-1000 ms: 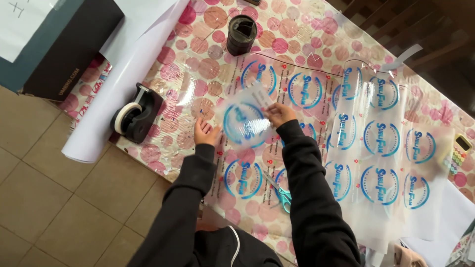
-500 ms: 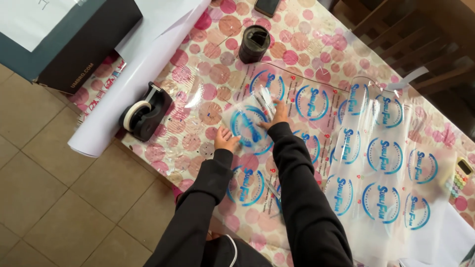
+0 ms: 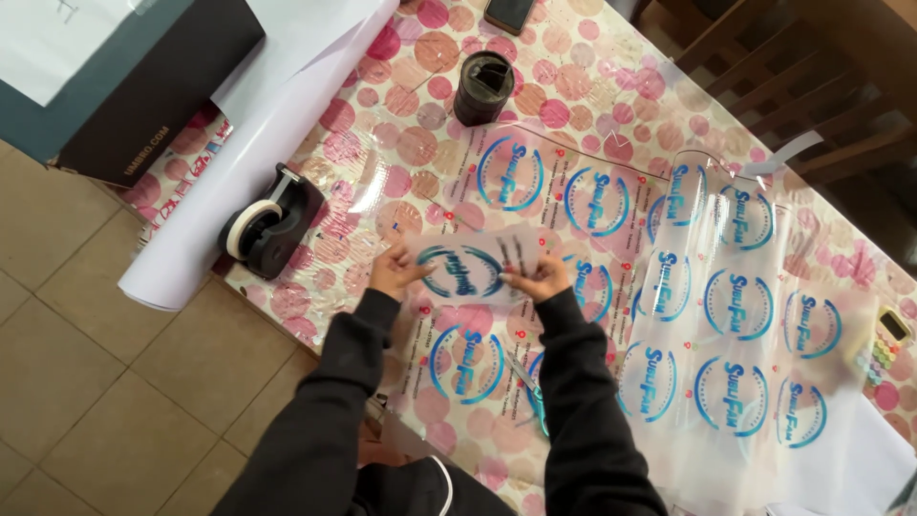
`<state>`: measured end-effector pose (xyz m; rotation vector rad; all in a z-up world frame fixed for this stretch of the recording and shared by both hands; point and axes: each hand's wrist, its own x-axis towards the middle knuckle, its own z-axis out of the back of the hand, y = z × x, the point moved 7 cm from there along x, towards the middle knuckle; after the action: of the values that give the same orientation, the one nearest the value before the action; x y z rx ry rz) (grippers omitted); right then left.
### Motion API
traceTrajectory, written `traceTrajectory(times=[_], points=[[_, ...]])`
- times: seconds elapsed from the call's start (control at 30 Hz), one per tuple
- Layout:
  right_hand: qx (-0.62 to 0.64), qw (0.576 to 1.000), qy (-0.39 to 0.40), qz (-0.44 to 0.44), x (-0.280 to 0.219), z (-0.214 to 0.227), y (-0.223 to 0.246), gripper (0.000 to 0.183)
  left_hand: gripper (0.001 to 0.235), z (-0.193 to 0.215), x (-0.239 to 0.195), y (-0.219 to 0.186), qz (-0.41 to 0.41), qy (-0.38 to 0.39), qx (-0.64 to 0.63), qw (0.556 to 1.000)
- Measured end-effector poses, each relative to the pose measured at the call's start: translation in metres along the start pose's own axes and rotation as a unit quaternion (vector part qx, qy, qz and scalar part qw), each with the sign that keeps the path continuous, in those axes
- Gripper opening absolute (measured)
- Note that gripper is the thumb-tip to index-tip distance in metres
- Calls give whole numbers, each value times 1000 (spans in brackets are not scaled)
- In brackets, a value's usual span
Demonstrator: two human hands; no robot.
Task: Cutting out circular logos from a large plastic sheet using scissors
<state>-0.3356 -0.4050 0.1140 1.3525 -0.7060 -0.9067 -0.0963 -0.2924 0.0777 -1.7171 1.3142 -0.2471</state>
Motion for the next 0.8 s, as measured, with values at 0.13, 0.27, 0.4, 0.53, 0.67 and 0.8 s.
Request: traceTrajectory(times=[0.13,0.27,0.4,0.53,0.67,0.8], points=[[3,996,-71,62,-11,11,-58,26,23,21,14,-16,-83,57,231,968],[-36,994,-51,86,-22,-18,-51,36,41,15,-8,-45,-119,99,270,950],[-63,987,-95,113,-31,-22,-86,24,57,68,8,15,-86,66,340,934],[-112,977,-127,129,-42,-19,-78,18,22,72,-4,16,-144,47,427,891],[-301,937,-133,120,-54,4,-139,46,12,61,-23,-4,-192,52,438,877],[-282,956,-21,76,-90,-19,-109,44,5,64,-61,-52,-159,66,409,896]])
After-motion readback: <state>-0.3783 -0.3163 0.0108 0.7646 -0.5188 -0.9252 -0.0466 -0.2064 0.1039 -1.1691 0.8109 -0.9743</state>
